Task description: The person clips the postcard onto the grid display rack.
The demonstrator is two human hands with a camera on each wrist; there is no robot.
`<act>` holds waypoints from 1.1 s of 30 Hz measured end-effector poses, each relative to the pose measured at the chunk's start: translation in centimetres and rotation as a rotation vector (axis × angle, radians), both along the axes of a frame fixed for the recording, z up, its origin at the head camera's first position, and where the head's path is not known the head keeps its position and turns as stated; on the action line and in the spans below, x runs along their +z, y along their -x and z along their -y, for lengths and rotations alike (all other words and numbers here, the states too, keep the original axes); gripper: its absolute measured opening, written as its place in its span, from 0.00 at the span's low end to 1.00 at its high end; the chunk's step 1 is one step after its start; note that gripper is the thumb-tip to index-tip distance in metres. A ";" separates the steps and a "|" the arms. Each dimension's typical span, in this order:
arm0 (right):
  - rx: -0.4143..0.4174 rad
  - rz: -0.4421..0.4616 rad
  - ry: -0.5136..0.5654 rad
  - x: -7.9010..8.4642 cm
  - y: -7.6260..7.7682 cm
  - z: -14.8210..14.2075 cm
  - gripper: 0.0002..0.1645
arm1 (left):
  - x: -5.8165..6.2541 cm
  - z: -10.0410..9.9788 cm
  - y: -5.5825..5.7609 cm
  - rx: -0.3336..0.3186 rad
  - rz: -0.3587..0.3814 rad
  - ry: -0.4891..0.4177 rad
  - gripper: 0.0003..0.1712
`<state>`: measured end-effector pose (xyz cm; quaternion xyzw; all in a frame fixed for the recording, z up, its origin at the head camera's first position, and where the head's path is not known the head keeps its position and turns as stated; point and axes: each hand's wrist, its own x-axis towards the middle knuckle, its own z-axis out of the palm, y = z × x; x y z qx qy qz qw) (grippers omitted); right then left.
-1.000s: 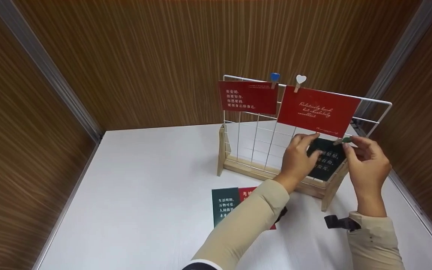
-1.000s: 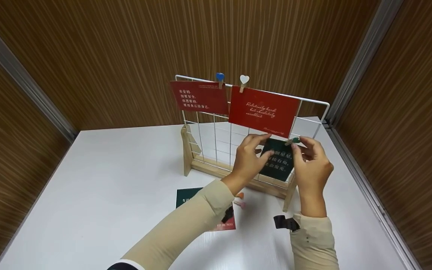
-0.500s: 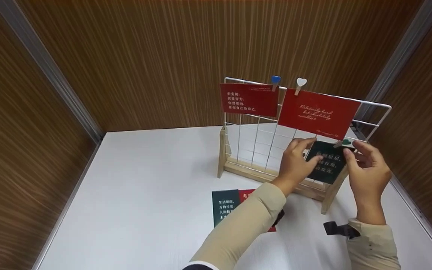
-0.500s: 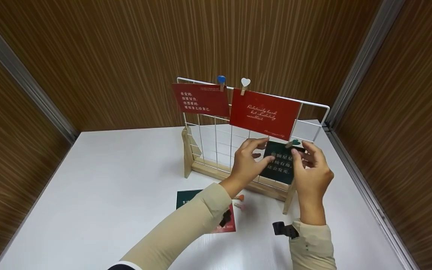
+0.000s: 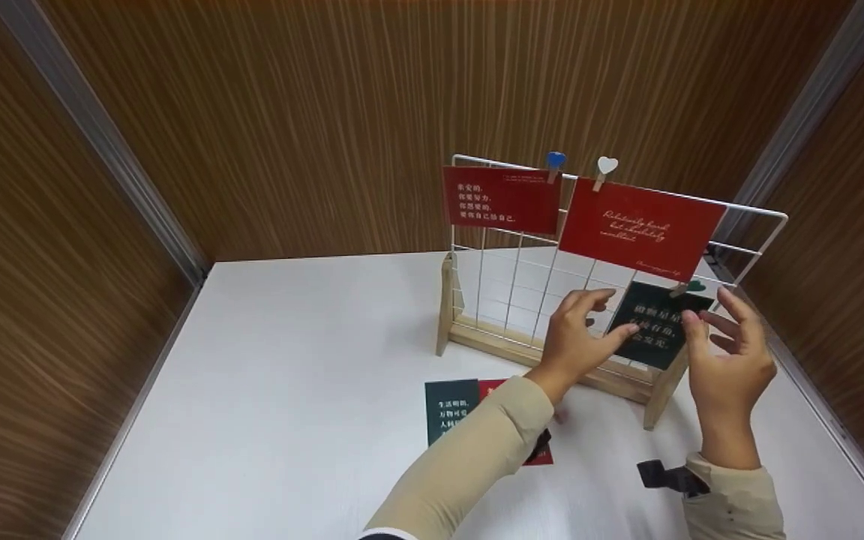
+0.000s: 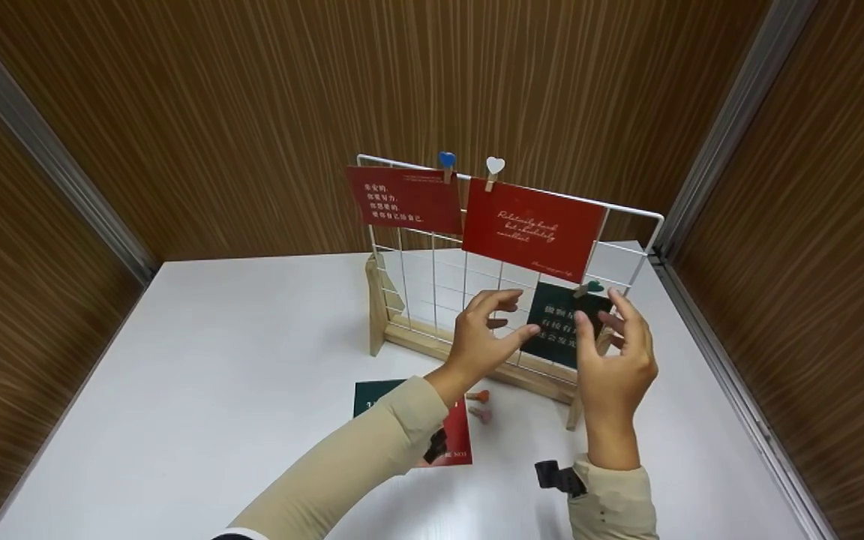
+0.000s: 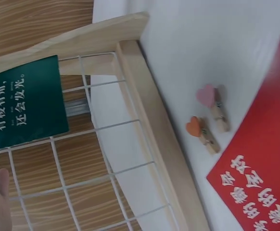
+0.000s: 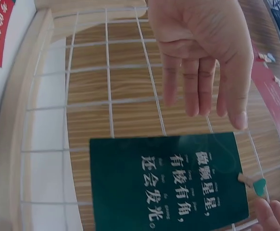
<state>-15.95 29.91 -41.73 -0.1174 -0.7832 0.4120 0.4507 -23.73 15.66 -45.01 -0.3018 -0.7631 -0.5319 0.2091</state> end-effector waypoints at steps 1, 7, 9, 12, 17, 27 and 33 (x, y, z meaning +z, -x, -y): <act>0.002 -0.009 -0.003 -0.2 0.0 0.2 0.28 | -0.2 0.2 0.0 -0.007 -0.003 0.006 0.29; 0.035 -0.056 -0.047 -1.5 0.0 1.3 0.36 | -1.0 1.6 -0.4 -0.019 -0.054 0.053 0.30; 0.061 -0.075 -0.072 -1.9 0.1 1.7 0.38 | -1.3 2.2 -0.6 -0.022 -0.061 0.066 0.30; 0.113 -0.105 -0.097 -2.5 0.2 2.3 0.40 | -1.7 3.1 -0.7 -0.032 -0.062 0.087 0.31; 0.182 -0.126 -0.103 -3.5 0.4 3.2 0.44 | -2.5 4.7 -0.8 -0.047 -0.019 0.118 0.33; 0.262 -0.071 -0.157 -5.0 0.3 4.9 0.48 | -3.7 8.4 -0.8 -0.072 0.026 0.084 0.38; 0.297 -0.034 -0.167 -6.0 0.3 5.5 0.49 | -4.5 10.4 -0.6 -0.068 0.088 0.060 0.39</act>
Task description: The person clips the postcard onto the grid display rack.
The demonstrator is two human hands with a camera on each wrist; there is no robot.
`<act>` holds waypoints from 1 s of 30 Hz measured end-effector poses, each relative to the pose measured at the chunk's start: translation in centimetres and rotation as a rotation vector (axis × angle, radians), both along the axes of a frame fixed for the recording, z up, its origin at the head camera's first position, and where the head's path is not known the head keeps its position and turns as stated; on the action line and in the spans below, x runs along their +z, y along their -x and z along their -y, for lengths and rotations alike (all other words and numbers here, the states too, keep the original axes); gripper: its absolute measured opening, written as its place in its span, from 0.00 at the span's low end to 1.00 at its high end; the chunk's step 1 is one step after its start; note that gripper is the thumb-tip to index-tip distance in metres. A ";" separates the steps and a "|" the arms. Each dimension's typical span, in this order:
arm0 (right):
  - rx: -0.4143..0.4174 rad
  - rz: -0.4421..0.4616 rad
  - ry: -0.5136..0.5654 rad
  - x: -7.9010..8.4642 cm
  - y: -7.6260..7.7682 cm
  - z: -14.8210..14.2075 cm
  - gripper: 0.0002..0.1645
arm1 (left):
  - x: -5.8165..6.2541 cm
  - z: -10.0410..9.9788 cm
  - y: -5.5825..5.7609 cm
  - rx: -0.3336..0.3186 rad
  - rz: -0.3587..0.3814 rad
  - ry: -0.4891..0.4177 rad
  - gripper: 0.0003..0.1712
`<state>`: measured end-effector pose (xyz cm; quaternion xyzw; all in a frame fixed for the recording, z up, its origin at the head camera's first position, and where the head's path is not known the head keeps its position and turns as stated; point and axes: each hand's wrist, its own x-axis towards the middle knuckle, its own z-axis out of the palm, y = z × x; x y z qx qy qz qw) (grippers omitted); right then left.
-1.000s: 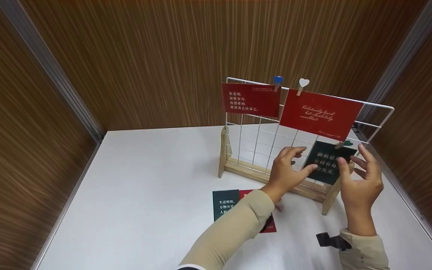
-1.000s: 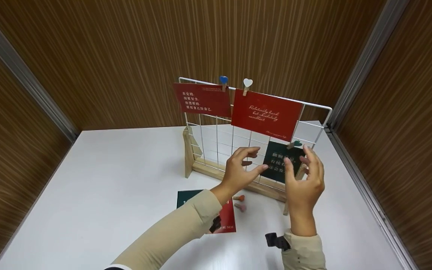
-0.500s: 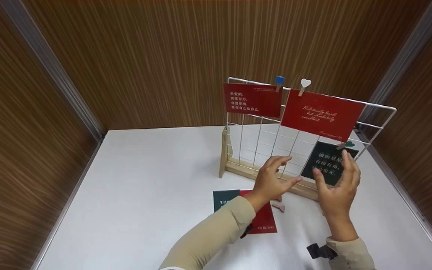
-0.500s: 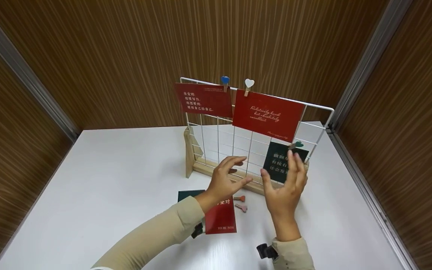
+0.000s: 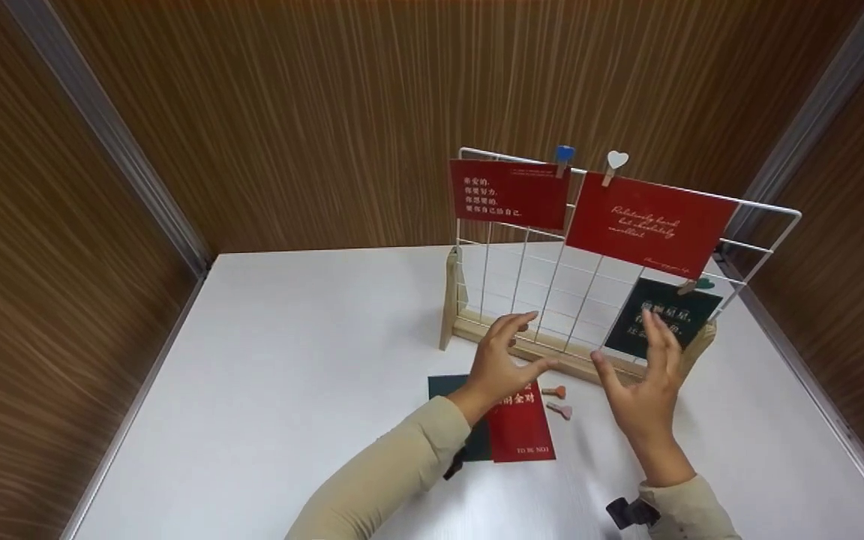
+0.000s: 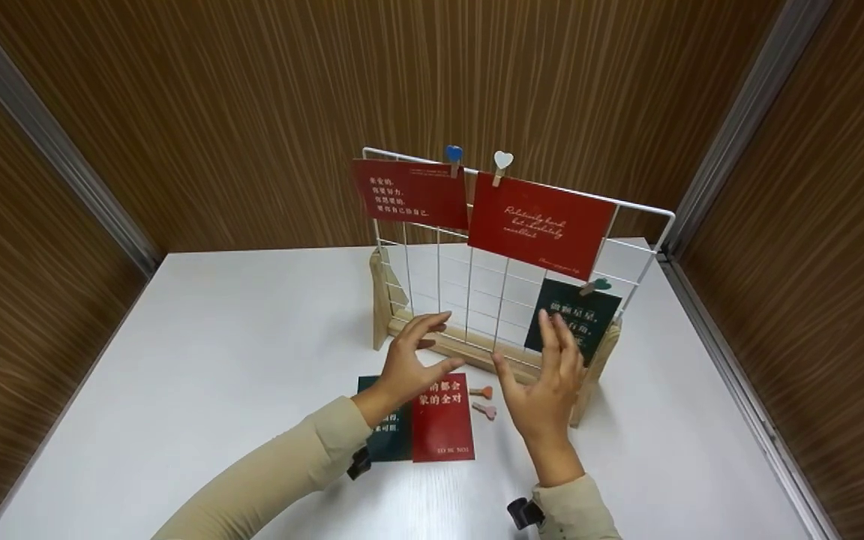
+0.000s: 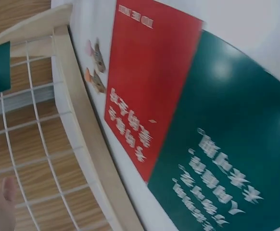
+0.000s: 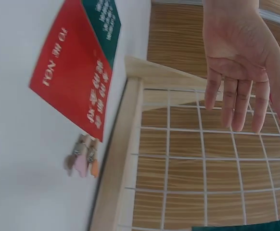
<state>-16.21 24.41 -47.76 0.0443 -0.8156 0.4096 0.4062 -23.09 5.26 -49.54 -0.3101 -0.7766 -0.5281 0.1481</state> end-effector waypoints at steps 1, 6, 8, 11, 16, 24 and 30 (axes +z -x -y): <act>0.004 0.009 -0.004 -0.2 0.0 0.1 0.48 | -0.1 0.3 0.0 0.001 0.011 -0.002 0.39; 0.024 0.054 -0.032 -1.3 0.1 0.4 0.48 | -0.8 1.9 0.1 0.021 0.056 0.013 0.40; 0.033 0.072 -0.038 -1.7 0.2 0.5 0.48 | -1.1 2.6 0.1 0.032 0.074 0.018 0.41; 0.052 0.098 -0.042 -2.1 0.3 0.6 0.48 | -1.5 3.6 0.1 0.049 0.105 0.020 0.42; 0.073 0.150 -0.072 -2.7 0.5 0.8 0.48 | -2.2 5.3 0.2 0.080 0.139 0.047 0.44; 0.144 0.339 -0.118 -3.7 0.4 0.8 0.49 | -3.6 8.1 0.1 0.098 0.236 0.135 0.48; 0.227 0.435 -0.166 -4.6 0.3 0.4 0.48 | -4.6 9.8 -0.2 0.122 0.316 0.231 0.51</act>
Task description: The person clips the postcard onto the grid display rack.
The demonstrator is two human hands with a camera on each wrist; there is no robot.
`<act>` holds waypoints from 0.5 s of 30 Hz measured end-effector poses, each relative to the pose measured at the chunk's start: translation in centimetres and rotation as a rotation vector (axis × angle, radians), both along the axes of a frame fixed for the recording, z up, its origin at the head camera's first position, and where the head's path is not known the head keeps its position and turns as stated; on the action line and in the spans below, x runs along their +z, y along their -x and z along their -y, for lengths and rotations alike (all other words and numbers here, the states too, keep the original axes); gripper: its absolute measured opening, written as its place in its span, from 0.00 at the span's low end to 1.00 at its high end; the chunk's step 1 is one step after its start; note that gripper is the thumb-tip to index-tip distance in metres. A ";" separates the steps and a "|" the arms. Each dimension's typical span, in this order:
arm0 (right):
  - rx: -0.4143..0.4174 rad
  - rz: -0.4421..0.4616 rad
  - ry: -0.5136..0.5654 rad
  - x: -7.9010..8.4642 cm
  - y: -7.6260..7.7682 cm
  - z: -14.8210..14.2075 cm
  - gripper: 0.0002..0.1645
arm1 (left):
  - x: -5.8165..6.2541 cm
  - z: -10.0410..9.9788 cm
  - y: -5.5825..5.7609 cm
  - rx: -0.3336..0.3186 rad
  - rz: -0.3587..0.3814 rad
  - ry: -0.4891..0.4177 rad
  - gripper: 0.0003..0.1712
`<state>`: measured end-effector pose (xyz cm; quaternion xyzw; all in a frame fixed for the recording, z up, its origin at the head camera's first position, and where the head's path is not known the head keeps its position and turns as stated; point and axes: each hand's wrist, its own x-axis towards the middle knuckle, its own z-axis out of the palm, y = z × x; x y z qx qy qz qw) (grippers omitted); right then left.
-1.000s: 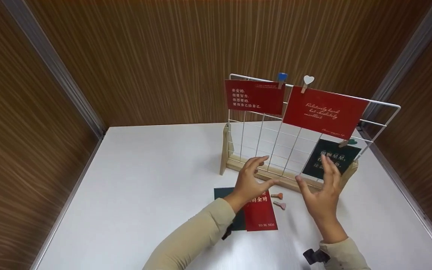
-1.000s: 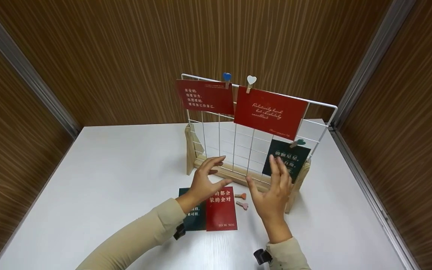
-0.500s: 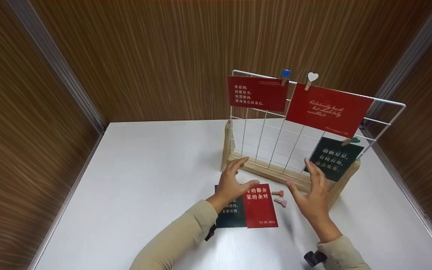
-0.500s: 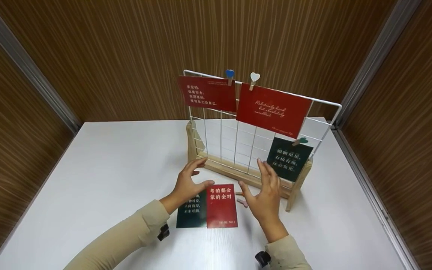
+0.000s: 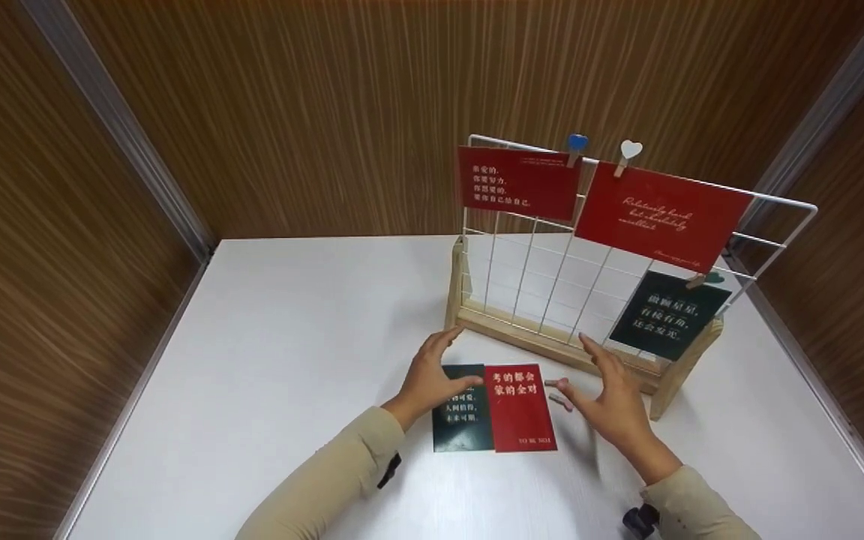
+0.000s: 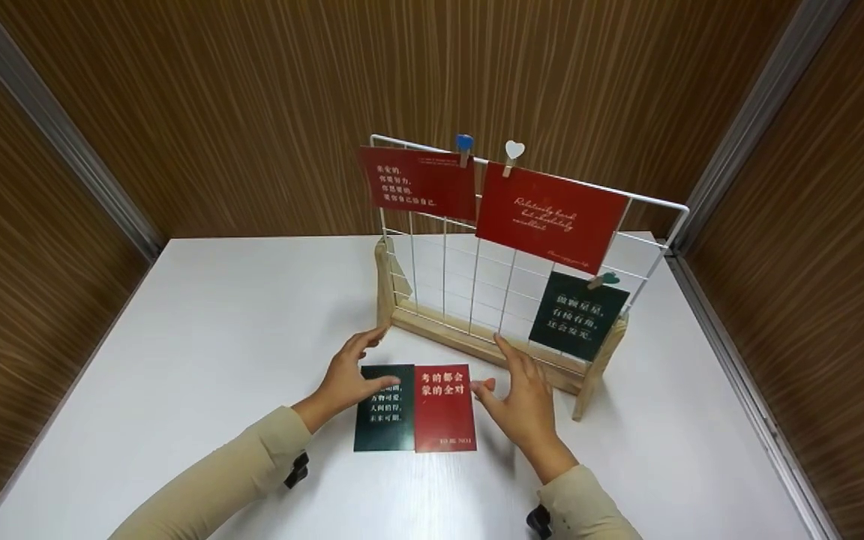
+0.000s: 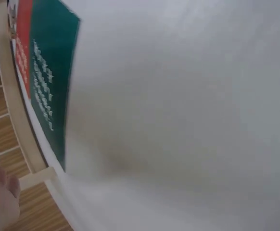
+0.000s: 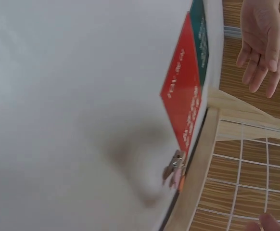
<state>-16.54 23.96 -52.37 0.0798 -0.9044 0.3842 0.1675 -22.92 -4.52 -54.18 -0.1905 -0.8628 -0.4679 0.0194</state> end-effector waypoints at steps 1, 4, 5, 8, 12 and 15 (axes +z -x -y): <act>0.009 0.015 -0.005 -0.1 0.0 -0.1 0.48 | -0.1 0.2 0.0 0.001 0.014 0.013 0.52; 0.027 0.068 -0.017 -0.6 0.1 -0.3 0.49 | -0.5 0.7 0.1 0.005 0.043 0.046 0.53; 0.032 0.082 -0.022 -0.7 0.1 -0.4 0.50 | -0.7 0.9 0.1 0.005 0.048 0.054 0.53; 0.039 0.122 -0.062 -1.3 0.1 -0.5 0.51 | -1.2 1.3 0.3 0.006 0.053 0.067 0.54; 0.056 0.146 -0.098 -2.0 0.1 -0.7 0.51 | -1.8 1.8 0.5 0.002 0.059 0.078 0.55; 0.069 0.162 -0.099 -2.4 0.0 -0.8 0.49 | -2.2 2.1 0.5 0.002 0.060 0.088 0.54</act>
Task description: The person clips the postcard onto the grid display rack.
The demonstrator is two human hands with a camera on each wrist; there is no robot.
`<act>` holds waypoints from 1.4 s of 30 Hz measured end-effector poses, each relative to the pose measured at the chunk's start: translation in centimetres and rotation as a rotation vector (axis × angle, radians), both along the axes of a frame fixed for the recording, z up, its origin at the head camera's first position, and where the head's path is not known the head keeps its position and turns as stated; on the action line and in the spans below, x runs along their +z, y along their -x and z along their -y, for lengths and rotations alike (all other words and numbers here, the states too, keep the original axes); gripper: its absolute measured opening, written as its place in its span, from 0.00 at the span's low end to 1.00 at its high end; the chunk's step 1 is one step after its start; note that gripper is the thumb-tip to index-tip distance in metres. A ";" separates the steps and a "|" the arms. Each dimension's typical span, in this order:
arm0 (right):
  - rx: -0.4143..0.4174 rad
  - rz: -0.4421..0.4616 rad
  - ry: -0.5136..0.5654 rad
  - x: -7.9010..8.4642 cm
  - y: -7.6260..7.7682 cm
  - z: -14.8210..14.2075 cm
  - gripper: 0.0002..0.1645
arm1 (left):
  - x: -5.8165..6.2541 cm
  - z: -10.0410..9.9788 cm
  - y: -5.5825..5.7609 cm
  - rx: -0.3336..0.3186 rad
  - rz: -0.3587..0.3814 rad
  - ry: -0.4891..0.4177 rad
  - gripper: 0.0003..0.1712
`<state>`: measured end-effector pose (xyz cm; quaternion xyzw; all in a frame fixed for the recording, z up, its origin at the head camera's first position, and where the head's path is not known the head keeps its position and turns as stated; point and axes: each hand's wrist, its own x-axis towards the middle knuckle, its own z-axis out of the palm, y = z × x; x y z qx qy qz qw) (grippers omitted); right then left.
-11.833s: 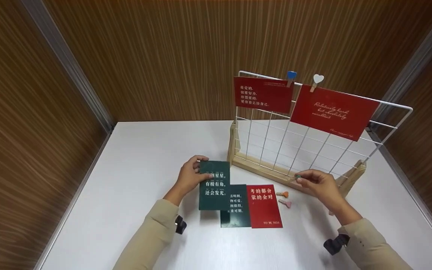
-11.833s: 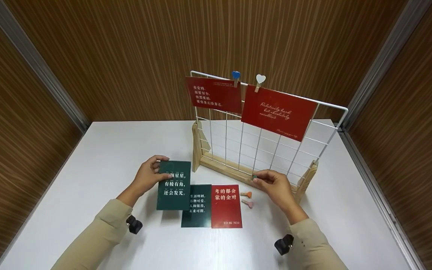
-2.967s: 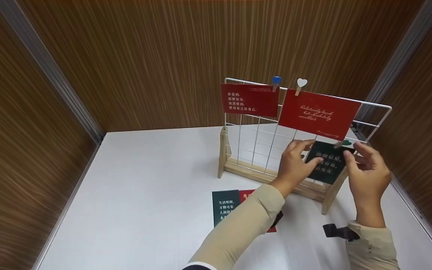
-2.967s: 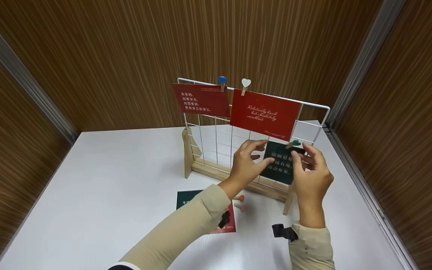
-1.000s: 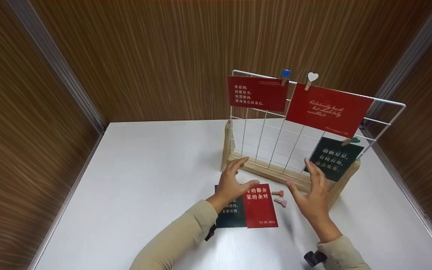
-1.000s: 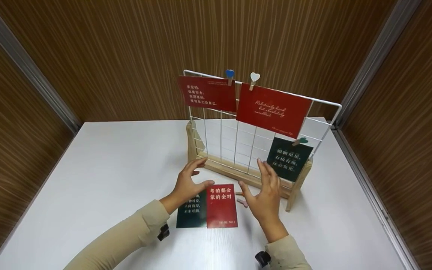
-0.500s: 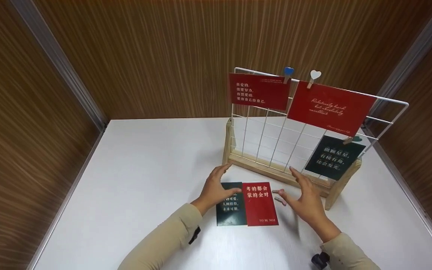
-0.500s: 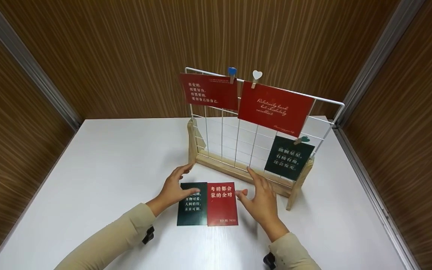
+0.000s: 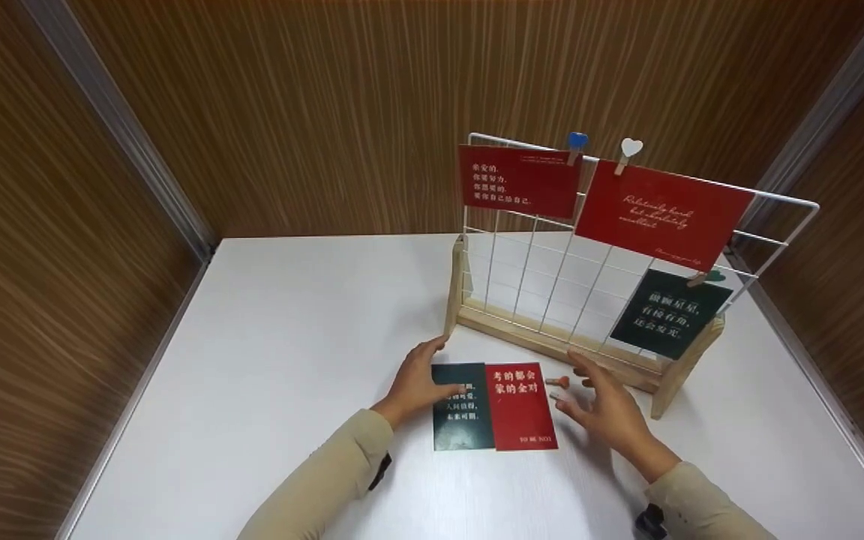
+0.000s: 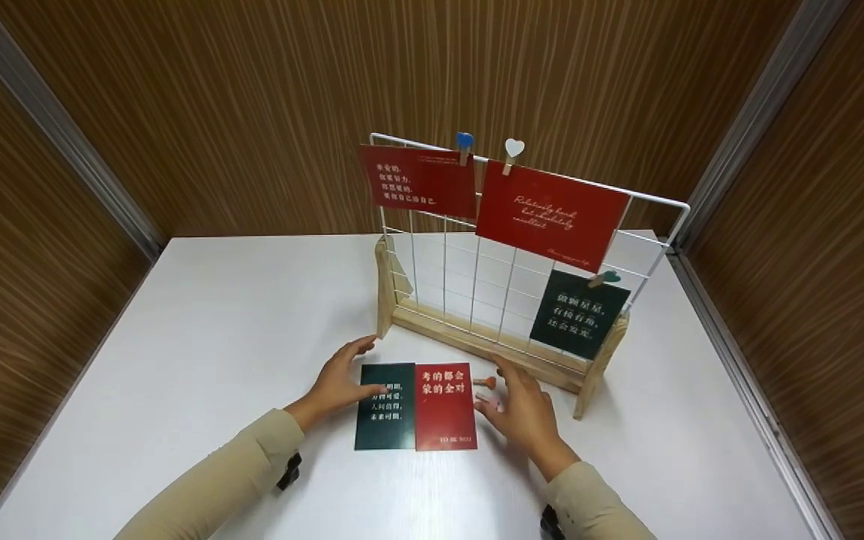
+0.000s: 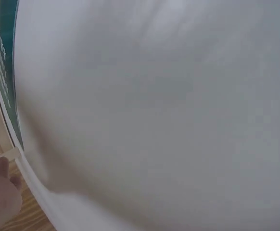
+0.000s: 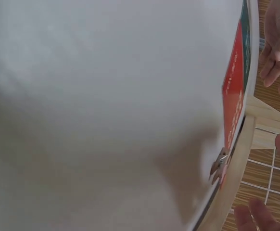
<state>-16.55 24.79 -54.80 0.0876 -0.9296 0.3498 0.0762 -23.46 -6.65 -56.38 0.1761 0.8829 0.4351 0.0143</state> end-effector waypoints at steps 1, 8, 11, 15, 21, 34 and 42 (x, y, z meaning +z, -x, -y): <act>0.001 0.006 0.000 -0.1 0.0 -0.1 0.48 | -0.1 0.1 0.1 0.001 0.000 0.003 0.54; 0.008 0.059 0.005 -0.6 0.4 -0.4 0.41 | -0.6 0.6 0.5 0.025 0.030 -0.013 0.51; 0.010 0.082 0.023 -0.8 0.6 -0.4 0.35 | -0.8 0.8 0.5 0.030 0.031 -0.014 0.51; 0.013 0.080 0.015 -1.2 0.6 -0.3 0.30 | -1.0 0.9 0.6 0.037 0.032 0.001 0.52; 0.026 0.025 -0.022 -1.7 0.9 -0.2 0.25 | -1.0 1.0 0.7 0.031 0.065 0.040 0.52; 0.015 0.028 -0.076 -2.0 1.0 -0.1 0.18 | -1.4 1.2 0.6 0.004 0.030 0.078 0.49; -0.005 0.048 -0.090 -2.2 0.7 -0.1 0.11 | -1.7 1.4 0.4 -0.005 0.012 0.106 0.47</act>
